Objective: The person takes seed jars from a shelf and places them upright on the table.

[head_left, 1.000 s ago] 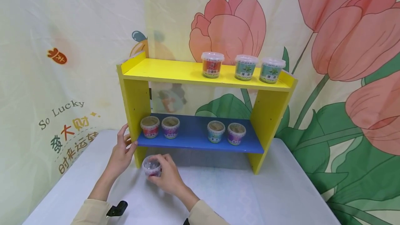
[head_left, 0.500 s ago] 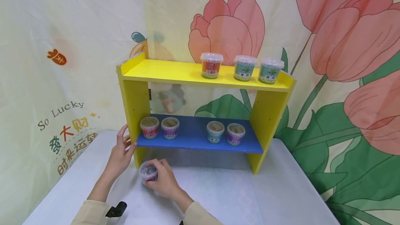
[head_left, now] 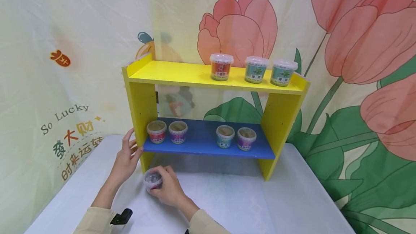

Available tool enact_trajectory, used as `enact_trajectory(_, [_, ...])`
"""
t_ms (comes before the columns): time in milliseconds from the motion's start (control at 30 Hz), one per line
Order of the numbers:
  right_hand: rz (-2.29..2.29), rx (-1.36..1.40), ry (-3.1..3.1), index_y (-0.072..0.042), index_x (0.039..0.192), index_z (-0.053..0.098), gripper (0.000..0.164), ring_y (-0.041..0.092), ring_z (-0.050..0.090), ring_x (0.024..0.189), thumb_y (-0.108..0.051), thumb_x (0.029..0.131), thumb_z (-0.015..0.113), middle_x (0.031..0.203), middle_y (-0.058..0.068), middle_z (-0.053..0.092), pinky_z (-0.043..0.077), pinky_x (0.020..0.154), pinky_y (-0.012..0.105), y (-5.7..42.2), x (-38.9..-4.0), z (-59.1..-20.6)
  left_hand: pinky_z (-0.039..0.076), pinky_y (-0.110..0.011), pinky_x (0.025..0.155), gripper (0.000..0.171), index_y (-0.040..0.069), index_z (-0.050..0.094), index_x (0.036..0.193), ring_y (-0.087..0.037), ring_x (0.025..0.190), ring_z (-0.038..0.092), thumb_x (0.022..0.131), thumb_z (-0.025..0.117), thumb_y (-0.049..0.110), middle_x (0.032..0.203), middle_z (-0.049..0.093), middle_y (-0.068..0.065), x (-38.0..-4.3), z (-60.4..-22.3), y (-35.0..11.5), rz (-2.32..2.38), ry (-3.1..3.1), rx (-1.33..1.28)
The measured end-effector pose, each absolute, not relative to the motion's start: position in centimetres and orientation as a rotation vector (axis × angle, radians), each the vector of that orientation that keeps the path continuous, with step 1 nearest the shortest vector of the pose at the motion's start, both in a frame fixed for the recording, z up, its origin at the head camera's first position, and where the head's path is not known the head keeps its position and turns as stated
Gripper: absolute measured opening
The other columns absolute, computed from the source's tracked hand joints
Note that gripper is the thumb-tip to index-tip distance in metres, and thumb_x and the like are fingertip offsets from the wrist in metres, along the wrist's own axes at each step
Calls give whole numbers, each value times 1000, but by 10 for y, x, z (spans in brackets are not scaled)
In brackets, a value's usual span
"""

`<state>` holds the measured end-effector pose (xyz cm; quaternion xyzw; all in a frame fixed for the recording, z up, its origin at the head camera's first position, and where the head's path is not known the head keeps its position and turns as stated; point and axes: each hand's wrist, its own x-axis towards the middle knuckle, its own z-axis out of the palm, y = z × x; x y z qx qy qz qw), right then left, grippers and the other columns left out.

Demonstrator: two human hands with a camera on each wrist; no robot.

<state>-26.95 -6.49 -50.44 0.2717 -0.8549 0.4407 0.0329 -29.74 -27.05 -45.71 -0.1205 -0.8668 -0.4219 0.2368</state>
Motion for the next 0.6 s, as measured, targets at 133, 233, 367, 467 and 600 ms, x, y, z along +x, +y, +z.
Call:
enact_trajectory(133, [1337,853,-2651,-26,127,65,57,3,55,105,-10,80,94,115,-5,55,53,97,23,-63,-269,-506,52,-70,93,89,33,-1,169,-63,123,61,109,59,5,150,48,-42,-296,-455,-270,-1156,-2372,-336])
enact_trajectory(233, [1292,903,-2667,-26,127,64,60,4,56,106,-10,79,94,116,-4,57,52,96,22,-59,-271,-506,52,-70,93,90,32,-1,169,-63,123,61,108,59,4,149,48,-42,-296,-455,-270,-1159,-2369,-336])
enact_trajectory(367, [1233,969,-2720,-29,130,62,63,5,57,112,-12,79,95,123,-3,59,52,99,24,-54,-275,-503,53,-69,92,90,31,1,169,-63,122,61,108,60,3,148,49,-42,-297,-457,-271,-1158,-2355,-344])
enact_trajectory(467, [1224,1012,-2773,-32,134,61,68,5,56,116,-12,79,95,127,-5,59,51,102,27,-49,-279,-499,53,-70,91,89,31,1,169,-63,121,62,108,60,4,148,50,-43,-298,-458,-271,-1150,-2353,-344])
enact_trajectory(600, [1218,1067,-2796,-32,140,61,73,4,53,119,-13,78,95,131,-5,58,50,103,27,-42,-279,-492,54,-70,91,88,32,0,169,-63,120,62,109,59,6,149,49,-42,-298,-456,-269,-1146,-2362,-329])
